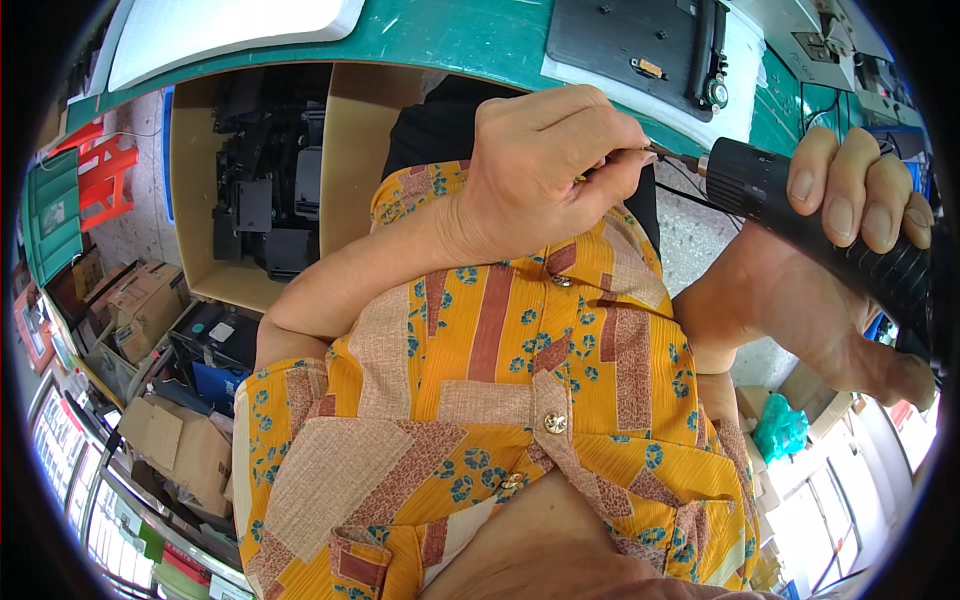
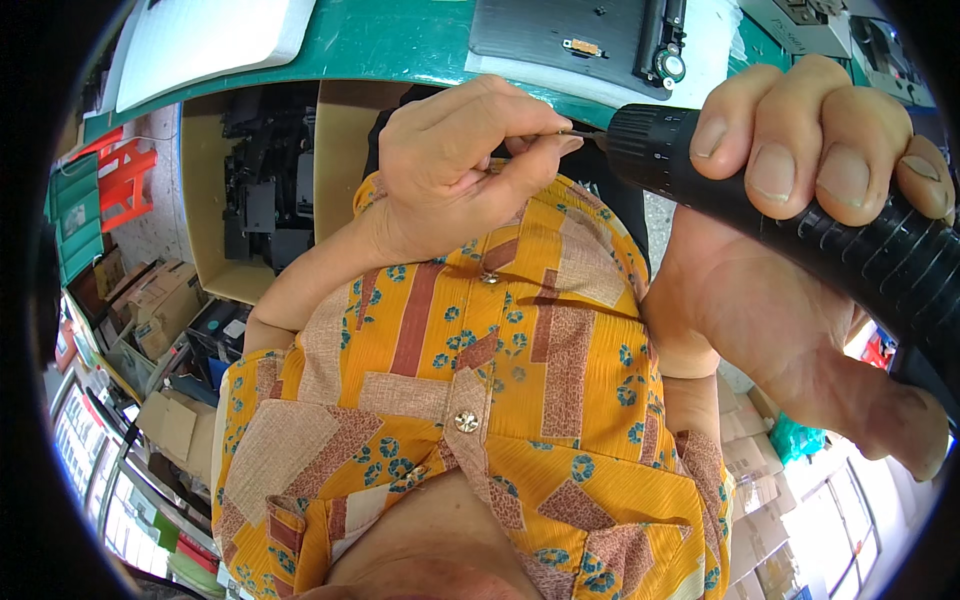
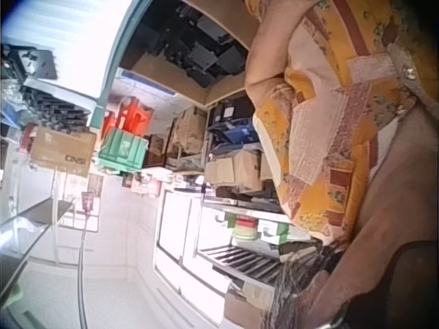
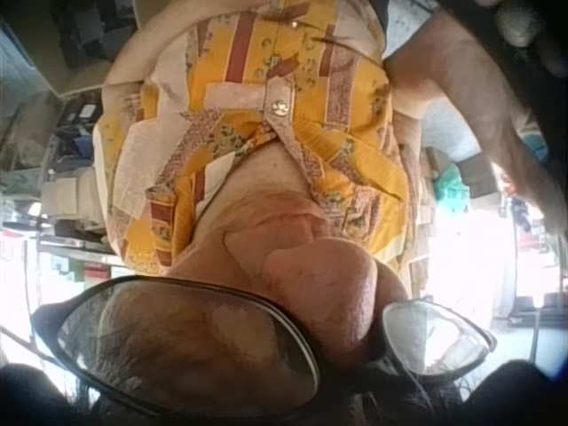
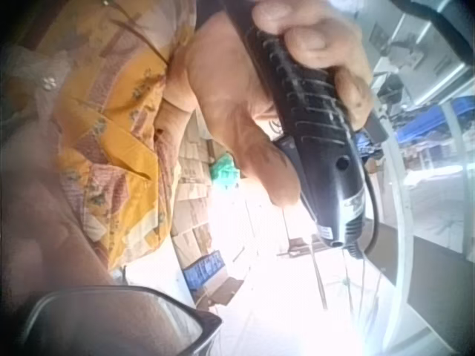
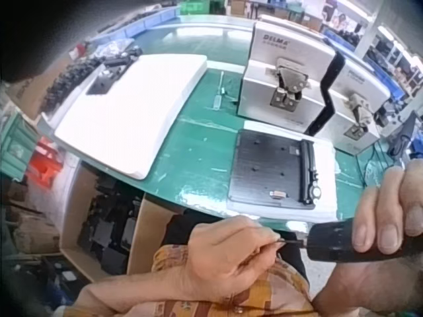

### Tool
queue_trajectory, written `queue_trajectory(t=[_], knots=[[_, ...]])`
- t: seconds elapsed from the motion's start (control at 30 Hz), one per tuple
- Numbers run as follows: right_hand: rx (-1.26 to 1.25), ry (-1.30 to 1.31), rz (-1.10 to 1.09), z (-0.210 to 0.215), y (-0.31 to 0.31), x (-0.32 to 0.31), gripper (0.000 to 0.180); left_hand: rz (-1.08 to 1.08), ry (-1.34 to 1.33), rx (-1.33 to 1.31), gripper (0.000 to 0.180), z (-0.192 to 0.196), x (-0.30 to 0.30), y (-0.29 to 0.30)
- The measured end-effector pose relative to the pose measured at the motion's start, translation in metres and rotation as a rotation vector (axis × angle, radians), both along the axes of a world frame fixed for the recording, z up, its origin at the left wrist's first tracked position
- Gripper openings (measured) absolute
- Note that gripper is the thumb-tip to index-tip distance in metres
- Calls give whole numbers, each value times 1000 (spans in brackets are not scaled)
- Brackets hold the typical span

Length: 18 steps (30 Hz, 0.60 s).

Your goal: Drilling and assembling plastic electronic components at a workshop workbench.

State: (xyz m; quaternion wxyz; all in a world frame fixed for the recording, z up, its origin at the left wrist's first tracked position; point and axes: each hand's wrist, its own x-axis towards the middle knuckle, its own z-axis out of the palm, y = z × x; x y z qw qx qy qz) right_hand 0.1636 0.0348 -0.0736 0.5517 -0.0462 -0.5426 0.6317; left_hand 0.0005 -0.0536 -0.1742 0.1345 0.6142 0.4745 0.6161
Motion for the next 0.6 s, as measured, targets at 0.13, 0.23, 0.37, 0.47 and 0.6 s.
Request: queue_trajectory(t=[0.13,0.23,0.37,0.47,0.6], knots=[[0,-32,168,4,9,3,86,34,51,40,16,1,-2,0],[5,-55,278,8,12,4,87,47,167,90,21,2,-3,-1],[51,-82,256,7,10,-1,87,86,263,140,26,1,-2,-2],[82,-105,232,7,9,-4,88,81,266,135,27,-1,-3,2],[22,-71,190,6,22,5,89,182,271,83,32,5,-6,3]])
